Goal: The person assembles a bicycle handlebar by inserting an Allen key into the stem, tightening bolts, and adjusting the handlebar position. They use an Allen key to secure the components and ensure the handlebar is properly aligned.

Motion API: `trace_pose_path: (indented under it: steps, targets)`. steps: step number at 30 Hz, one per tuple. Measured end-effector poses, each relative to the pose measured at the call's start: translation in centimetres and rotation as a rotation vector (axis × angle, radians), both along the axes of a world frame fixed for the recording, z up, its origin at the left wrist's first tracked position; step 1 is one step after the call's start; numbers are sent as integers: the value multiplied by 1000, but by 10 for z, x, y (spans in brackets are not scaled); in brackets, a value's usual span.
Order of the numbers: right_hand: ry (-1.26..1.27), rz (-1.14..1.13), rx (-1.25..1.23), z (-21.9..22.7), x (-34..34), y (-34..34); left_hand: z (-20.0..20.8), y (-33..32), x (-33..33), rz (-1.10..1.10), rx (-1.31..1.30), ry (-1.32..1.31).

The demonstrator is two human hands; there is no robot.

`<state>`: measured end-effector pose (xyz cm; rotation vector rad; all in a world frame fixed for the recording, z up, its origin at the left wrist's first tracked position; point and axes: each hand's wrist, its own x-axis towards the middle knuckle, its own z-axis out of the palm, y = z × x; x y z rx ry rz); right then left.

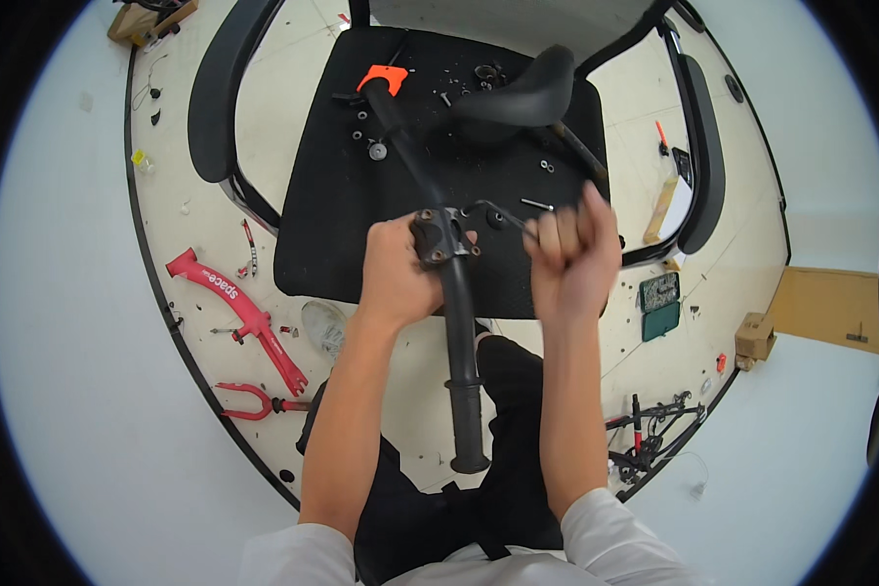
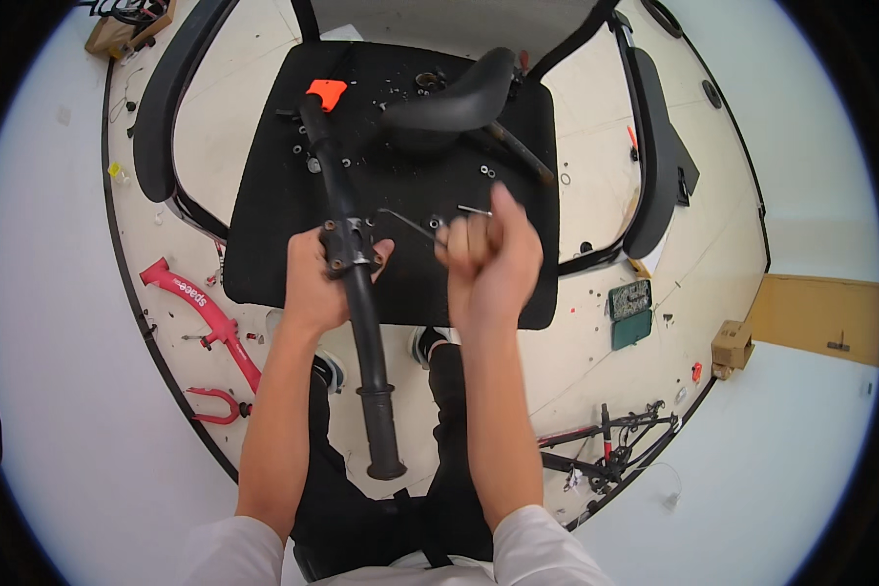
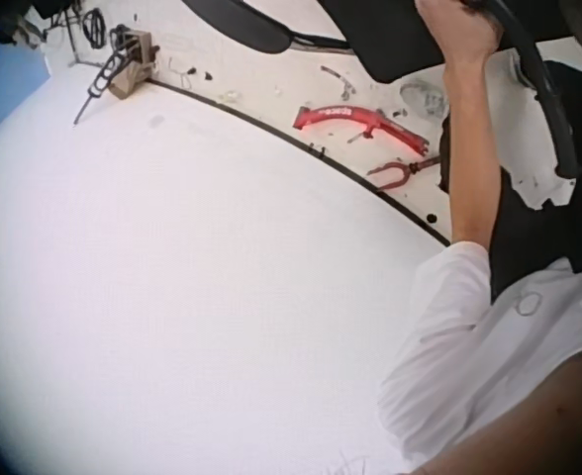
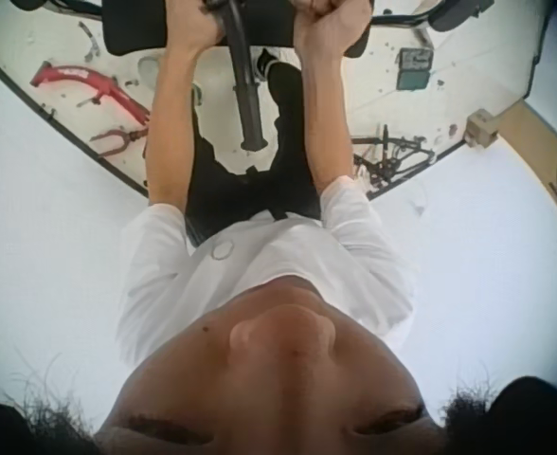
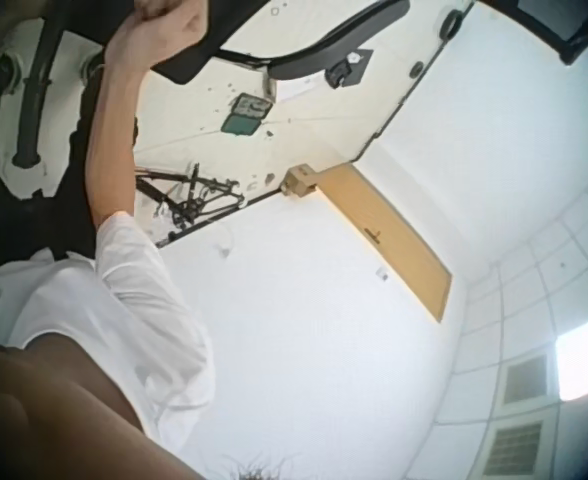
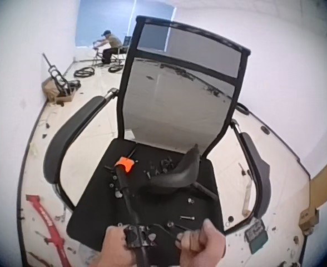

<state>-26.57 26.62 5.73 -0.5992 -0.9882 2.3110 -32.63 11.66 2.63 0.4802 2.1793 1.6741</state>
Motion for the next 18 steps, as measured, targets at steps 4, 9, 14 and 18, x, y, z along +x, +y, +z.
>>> trace_pose_path:
  steps: [4,9,14,18]
  targets:
    - [-151,367,-187,-8,-57,54,-7,7,1,-216,32,353]
    - [-274,612,1034,39,-83,-5,-18,11,1,-254,-193,380]
    - [122,172,1476,32,-12,-47,-34,8,-1,-129,122,252]
    - [304,-161,1194,-5,10,-44,-15,11,4,-83,-1,242]
